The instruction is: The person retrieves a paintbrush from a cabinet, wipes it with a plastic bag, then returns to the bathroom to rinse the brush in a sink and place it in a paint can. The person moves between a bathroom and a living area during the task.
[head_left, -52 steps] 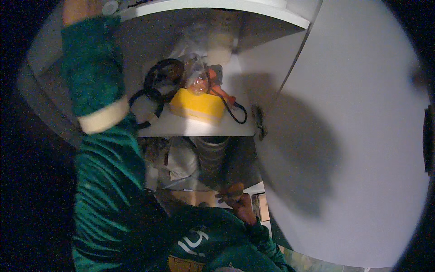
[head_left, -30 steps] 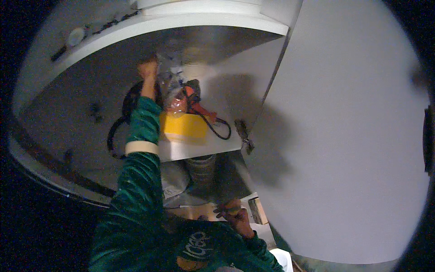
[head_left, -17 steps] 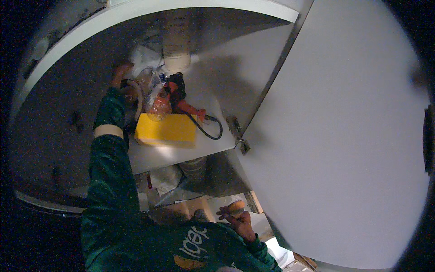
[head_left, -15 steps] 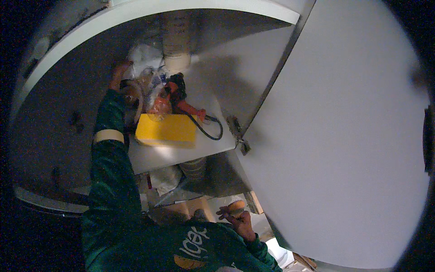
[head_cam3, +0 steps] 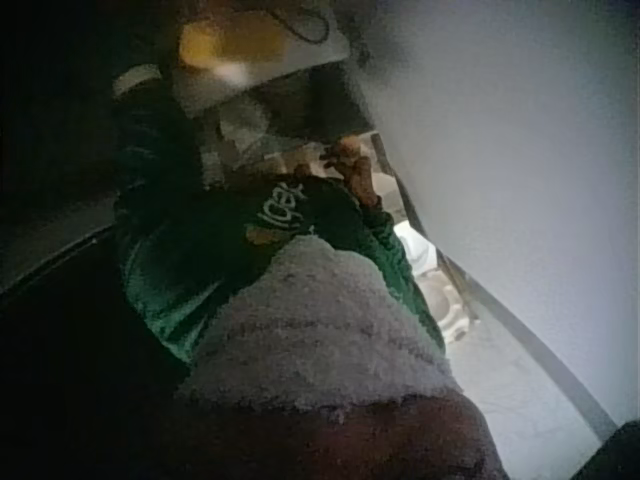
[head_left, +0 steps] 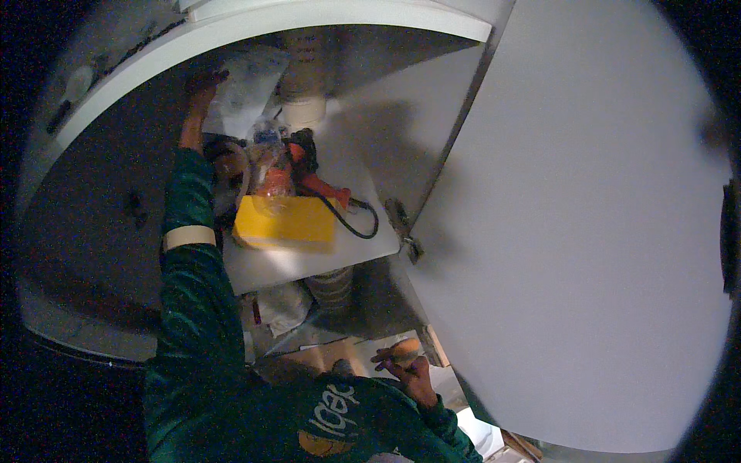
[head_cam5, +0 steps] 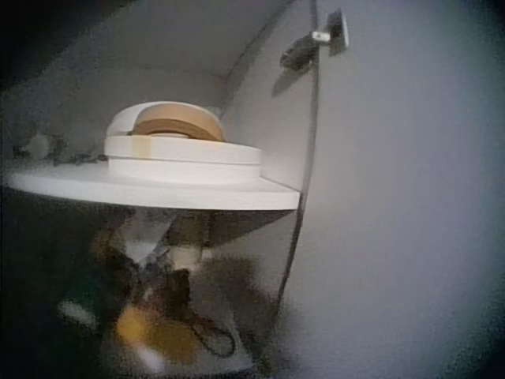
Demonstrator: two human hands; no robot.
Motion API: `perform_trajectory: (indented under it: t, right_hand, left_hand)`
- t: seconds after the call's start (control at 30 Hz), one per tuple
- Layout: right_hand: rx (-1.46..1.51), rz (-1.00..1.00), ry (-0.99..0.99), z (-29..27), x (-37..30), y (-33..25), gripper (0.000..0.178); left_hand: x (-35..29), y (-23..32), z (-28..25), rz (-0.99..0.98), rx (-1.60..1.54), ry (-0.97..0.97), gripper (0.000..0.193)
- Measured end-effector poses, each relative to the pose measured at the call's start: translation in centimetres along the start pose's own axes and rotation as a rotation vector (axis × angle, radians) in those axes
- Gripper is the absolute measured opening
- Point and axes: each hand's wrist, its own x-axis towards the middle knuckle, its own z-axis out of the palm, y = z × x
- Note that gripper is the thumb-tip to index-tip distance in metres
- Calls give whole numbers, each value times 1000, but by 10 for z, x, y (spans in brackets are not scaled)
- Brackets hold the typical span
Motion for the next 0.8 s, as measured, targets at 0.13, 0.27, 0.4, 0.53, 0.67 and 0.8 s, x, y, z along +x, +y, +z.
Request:
perform_trajectory:
  t: [0.13, 0.27, 0.4, 0.53, 0.67, 0.8]
  right_hand:
    - [3, -51, -8, -5, -4, 1, 22]
    - [9, -49, -4, -9, -9, -2, 23]
    - [-41, -17, -4, -11, -12, -7, 21]
    - [-26, -79, -22, -14, -4, -9, 21]
    - [-62, -71, -54, -16, 4, -10, 21]
    - [-81, -202, -110, -11, 4, -13, 20]
  left_hand:
    - [-37, -23, -15, -40, -36, 17, 33]
    - [-46, -21, -34, -58, -134, 70, 33]
    - [-30, 0, -56, -76, -305, 116, 33]
    - [-14, 28, -74, -92, -574, 143, 33]
    - [-12, 53, -87, -138, -890, 136, 33]
    - [-26, 68, -92, -227, -1217, 91, 33]
